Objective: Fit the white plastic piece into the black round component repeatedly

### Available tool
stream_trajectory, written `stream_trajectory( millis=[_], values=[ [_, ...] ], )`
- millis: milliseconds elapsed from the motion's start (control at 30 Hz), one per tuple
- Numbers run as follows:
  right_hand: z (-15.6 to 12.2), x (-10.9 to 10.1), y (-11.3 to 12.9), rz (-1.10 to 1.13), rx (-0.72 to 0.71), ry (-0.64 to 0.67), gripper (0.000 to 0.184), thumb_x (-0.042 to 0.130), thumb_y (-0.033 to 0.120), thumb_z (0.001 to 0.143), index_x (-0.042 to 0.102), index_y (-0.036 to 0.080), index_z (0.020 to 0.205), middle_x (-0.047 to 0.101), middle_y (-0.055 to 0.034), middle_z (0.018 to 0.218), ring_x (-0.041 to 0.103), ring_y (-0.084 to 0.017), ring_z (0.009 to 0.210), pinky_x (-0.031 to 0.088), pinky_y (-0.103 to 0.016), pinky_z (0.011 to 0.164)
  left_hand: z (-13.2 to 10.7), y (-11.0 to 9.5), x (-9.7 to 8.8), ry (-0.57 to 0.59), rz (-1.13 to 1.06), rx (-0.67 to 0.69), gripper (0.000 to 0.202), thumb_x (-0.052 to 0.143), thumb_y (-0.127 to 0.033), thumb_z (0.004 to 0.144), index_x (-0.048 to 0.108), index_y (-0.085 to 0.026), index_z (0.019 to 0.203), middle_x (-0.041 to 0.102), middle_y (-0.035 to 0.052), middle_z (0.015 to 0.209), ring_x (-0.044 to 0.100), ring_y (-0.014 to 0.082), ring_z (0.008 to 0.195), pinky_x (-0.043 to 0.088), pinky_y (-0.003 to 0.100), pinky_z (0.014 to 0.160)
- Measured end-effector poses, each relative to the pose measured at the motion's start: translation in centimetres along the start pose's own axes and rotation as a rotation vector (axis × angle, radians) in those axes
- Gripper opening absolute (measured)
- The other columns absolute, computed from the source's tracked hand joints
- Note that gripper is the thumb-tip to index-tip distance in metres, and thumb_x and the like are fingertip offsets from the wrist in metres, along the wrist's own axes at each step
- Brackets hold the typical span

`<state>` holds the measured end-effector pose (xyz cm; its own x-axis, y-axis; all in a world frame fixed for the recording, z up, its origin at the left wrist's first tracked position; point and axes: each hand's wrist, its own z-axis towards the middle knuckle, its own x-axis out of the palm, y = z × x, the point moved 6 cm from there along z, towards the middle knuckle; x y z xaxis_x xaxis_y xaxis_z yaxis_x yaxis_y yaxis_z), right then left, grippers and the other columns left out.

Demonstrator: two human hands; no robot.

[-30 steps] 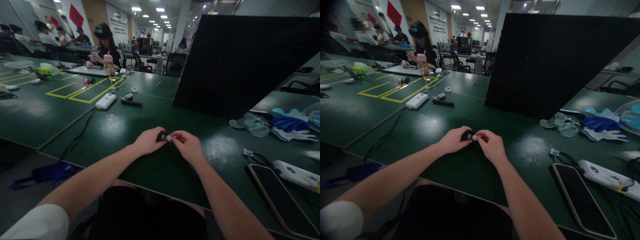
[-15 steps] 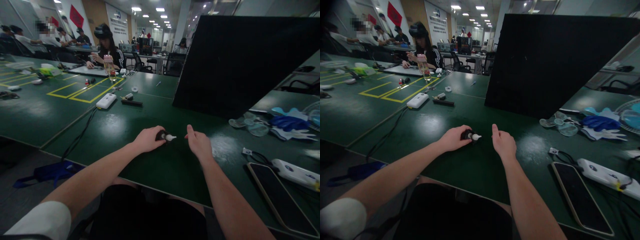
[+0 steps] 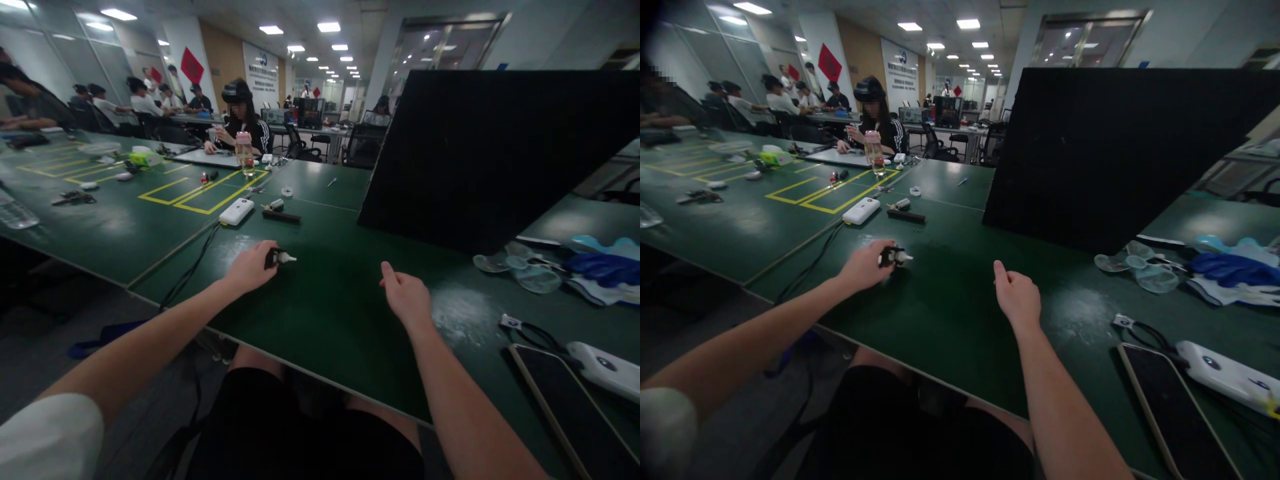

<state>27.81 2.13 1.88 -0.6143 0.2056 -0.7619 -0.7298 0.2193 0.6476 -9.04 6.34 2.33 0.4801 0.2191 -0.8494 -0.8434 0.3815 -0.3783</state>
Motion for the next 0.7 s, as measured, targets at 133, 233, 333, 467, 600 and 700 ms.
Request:
stream_trajectory(
  millis=[133, 233, 333, 467, 600, 700],
  values=[
    [0.0, 0.6, 0.4, -0.04, -0.035, 0.037, 0.066, 0.033, 0.072, 0.094, 0.068, 0.021, 0.073, 0.064, -0.007, 0.064, 0.058, -0.021, 0.059, 0.04, -0.033, 0.054, 0.0, 2.7, -2.6, 0.014, 0.178, 0.206, 0.041, 0.06, -0.02, 0.081, 0.065, -0.026, 0.121, 0.059, 0.0116, 0.14, 0.057, 0.0335, 0.126, 0.028, 0.055, 0.118],
    [0.1, 0.8, 0.3, -0.059, -0.029, 0.054, 0.065, 0.033, 0.071, 0.095, 0.068, 0.021, 0.072, 0.064, -0.0069, 0.065, 0.059, -0.021, 0.059, 0.041, -0.033, 0.055, 0.0, 3.7, -3.7, 0.064, 0.223, 0.228, 0.035, 0.05, -0.019, 0.088, 0.067, -0.029, 0.117, 0.059, 0.0101, 0.141, 0.055, 0.0322, 0.128, 0.023, 0.057, 0.119],
    [0.2, 0.9, 0.1, -0.064, -0.03, 0.058, 0.061, 0.037, 0.069, 0.095, 0.068, 0.022, 0.074, 0.065, -0.0066, 0.065, 0.059, -0.021, 0.06, 0.041, -0.033, 0.055, 0.0, 4.5, -4.6, 0.053, 0.219, 0.201, 0.034, 0.045, -0.021, 0.091, 0.068, -0.029, 0.115, 0.058, 0.0089, 0.142, 0.053, 0.0309, 0.13, 0.022, 0.054, 0.119],
    [0.3, 1.2, -0.3, -0.047, -0.013, 0.079, 0.057, 0.042, 0.07, 0.092, 0.068, 0.022, 0.075, 0.064, -0.0059, 0.065, 0.058, -0.021, 0.058, 0.041, -0.033, 0.053, 0.8, 7.2, -5.5, -0.136, 0.217, -0.058, 0.035, 0.054, -0.028, 0.088, 0.062, -0.025, 0.122, 0.059, 0.0125, 0.138, 0.057, 0.0337, 0.123, 0.035, 0.05, 0.111],
    [0.4, 1.2, -0.4, -0.043, -0.009, 0.079, 0.058, 0.041, 0.071, 0.092, 0.068, 0.022, 0.077, 0.063, -0.0056, 0.064, 0.057, -0.021, 0.057, 0.042, -0.033, 0.053, 1.9, 10.3, -3.4, -0.286, -0.024, -0.439, 0.05, 0.063, -0.042, 0.086, 0.052, -0.019, 0.13, 0.066, 0.0144, 0.123, 0.064, 0.0304, 0.109, 0.049, 0.041, 0.094],
    [0.2, 0.8, -0.1, -0.049, -0.025, 0.054, 0.061, 0.037, 0.071, 0.094, 0.068, 0.022, 0.076, 0.062, -0.0056, 0.062, 0.057, -0.021, 0.057, 0.041, -0.033, 0.054, 3.5, 10.1, 0.2, -0.24, -0.304, -0.493, 0.052, 0.06, -0.044, 0.091, 0.048, -0.017, 0.133, 0.068, 0.013, 0.119, 0.066, 0.0232, 0.103, 0.05, 0.035, 0.092]
  ],
)
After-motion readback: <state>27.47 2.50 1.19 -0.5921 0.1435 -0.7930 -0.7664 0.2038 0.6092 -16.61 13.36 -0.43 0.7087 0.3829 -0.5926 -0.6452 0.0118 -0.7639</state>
